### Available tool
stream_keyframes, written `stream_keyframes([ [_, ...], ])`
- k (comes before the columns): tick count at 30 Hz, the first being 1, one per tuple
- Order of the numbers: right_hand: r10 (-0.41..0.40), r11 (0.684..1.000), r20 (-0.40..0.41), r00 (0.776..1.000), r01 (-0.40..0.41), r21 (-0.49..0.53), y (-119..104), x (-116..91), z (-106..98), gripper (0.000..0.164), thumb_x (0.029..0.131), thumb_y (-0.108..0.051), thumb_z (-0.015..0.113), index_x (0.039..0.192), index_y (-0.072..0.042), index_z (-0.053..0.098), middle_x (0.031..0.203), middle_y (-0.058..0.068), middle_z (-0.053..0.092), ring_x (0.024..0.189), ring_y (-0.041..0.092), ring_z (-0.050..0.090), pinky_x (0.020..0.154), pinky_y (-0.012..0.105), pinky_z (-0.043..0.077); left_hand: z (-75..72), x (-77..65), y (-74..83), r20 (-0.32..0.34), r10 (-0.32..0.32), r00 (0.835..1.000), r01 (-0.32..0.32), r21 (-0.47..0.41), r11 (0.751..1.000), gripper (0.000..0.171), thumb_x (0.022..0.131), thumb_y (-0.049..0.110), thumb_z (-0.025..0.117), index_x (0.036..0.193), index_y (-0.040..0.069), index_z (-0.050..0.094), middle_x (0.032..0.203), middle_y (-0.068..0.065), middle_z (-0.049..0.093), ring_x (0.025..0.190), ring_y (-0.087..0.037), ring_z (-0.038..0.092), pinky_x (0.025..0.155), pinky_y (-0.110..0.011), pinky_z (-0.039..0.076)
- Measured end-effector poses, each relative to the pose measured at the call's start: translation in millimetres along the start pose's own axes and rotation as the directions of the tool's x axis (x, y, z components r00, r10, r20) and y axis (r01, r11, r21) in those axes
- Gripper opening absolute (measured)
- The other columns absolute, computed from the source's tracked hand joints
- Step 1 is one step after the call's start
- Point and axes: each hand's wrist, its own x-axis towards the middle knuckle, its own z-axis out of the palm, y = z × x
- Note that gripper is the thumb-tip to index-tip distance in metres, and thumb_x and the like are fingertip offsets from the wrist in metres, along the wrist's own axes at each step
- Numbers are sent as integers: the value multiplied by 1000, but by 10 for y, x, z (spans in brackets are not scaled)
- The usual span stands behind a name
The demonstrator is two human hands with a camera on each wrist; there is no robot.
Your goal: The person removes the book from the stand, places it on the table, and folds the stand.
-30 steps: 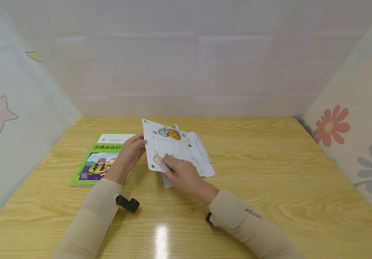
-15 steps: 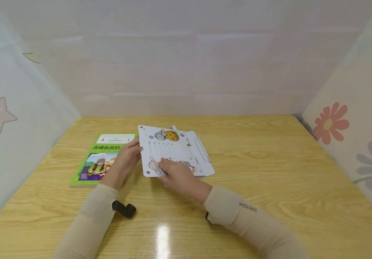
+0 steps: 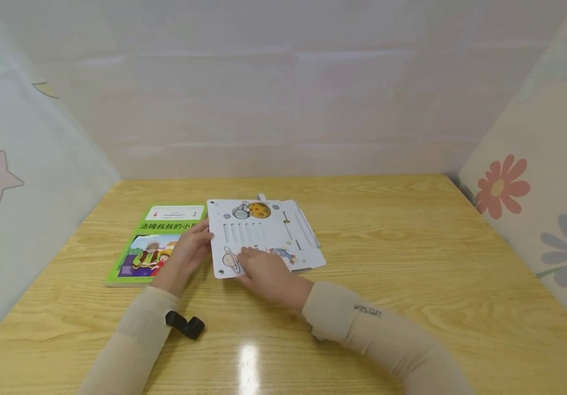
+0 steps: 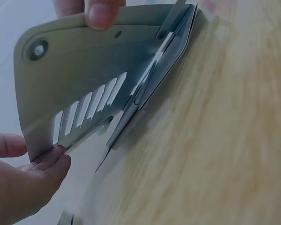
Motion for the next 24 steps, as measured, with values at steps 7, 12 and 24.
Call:
stream_keyframes([
  [7, -45, 993, 42, 998, 50, -106, -14, 34, 53, 43, 83, -29, 56, 113, 1, 54, 118, 14, 50, 108, 23, 47, 90, 32, 37, -27, -7, -76, -55, 0, 998, 0, -1, 1000, 54, 79, -17, 32, 131, -6, 25, 136, -17, 26, 122, -20, 26, 99, -28, 22],
  [12, -54, 988, 56, 997, 62, -139, -10, 49, 89, 41, 84, -28, 55, 113, 1, 54, 118, 14, 50, 108, 23, 47, 90, 32, 37, -33, 2, -118, -91, 4, 996, -2, 25, 1000, 54, 78, -17, 33, 131, -6, 27, 135, -17, 27, 123, -20, 25, 99, -27, 22],
  [24, -34, 989, 142, 989, 53, -135, -43, 37, 91, 43, 84, -26, 56, 116, 3, 51, 121, 16, 47, 111, 26, 43, 93, 33, 34, -69, 2, -174, -139, -56, 989, 75, 138, 988, 53, 81, -12, 36, 132, 1, 31, 135, -12, 30, 122, -18, 28, 98, -30, 25],
])
